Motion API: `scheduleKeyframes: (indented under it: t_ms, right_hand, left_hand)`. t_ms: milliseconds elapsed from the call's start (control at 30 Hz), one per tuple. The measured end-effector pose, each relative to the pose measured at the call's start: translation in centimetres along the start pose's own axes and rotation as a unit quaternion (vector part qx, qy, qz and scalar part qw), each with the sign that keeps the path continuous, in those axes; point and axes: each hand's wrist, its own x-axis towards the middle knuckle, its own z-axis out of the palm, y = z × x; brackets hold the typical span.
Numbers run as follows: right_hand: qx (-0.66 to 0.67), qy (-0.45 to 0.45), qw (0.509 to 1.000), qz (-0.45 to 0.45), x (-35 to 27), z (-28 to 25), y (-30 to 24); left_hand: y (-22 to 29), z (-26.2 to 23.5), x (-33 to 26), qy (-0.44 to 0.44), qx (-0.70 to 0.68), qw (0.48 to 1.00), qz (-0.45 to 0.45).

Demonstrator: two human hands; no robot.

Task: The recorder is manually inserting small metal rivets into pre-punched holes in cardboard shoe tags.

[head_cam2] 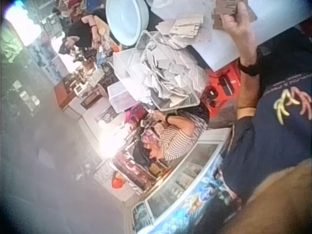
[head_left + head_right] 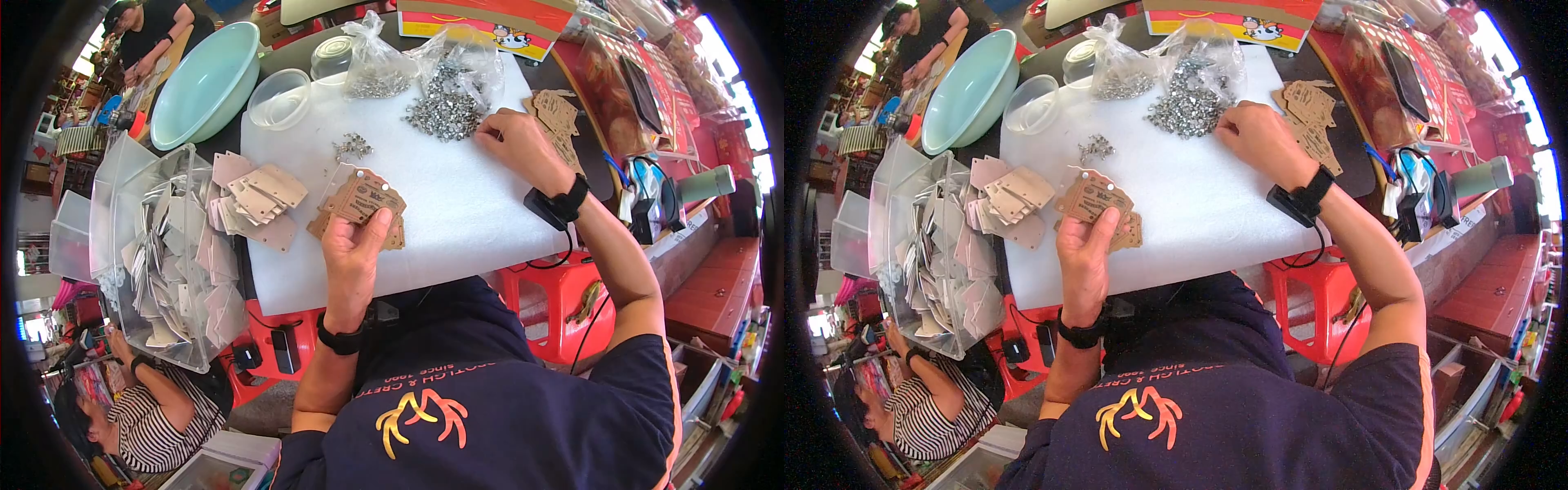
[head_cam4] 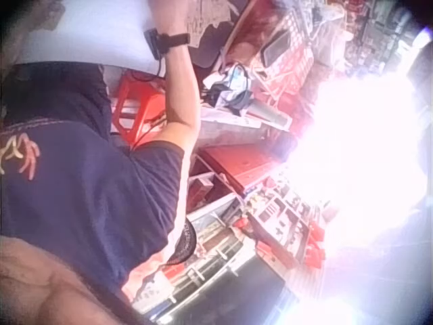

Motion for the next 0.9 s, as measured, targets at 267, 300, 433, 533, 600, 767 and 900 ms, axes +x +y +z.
scheduleKeyframes:
  t_ms: [267,300,433,533,600,767,900]
  right_hand:
    - [-0.067,-0.010,0.997,0.036,0.7,0.7,0.3]
    - [-0.066,-0.010,0.997,0.035,0.7,0.7,0.2]
    - [-0.120,0.010,0.992,-0.037,0.0,0.0,0.1]
    - [-0.132,-0.021,0.986,-0.098,-1.4,-0.8,-0.8]
    - [-0.155,-0.073,0.975,-0.140,-2.6,-1.2,-2.1]
    - [-0.139,-0.103,0.973,-0.155,-3.9,-0.9,-2.5]
    - [-0.104,-0.093,0.984,-0.112,-3.8,-0.9,-2.2]
  left_hand:
    - [0.2,-0.2,-0.2,0.014,0.004,1.000,-0.010]
    - [0.2,-0.3,-0.2,0.015,0.005,1.000,-0.010]
    - [0.4,-0.4,-0.2,0.024,0.002,1.000,-0.007]
    - [0.4,-0.7,-0.2,0.033,-0.002,0.999,-0.013]
    - [0.5,-0.7,-0.1,0.031,-0.007,0.999,-0.017]
    - [0.5,-0.6,0.0,0.026,-0.015,0.999,-0.022]
    - [0.7,-0.3,0.1,0.009,-0.024,0.999,-0.028]
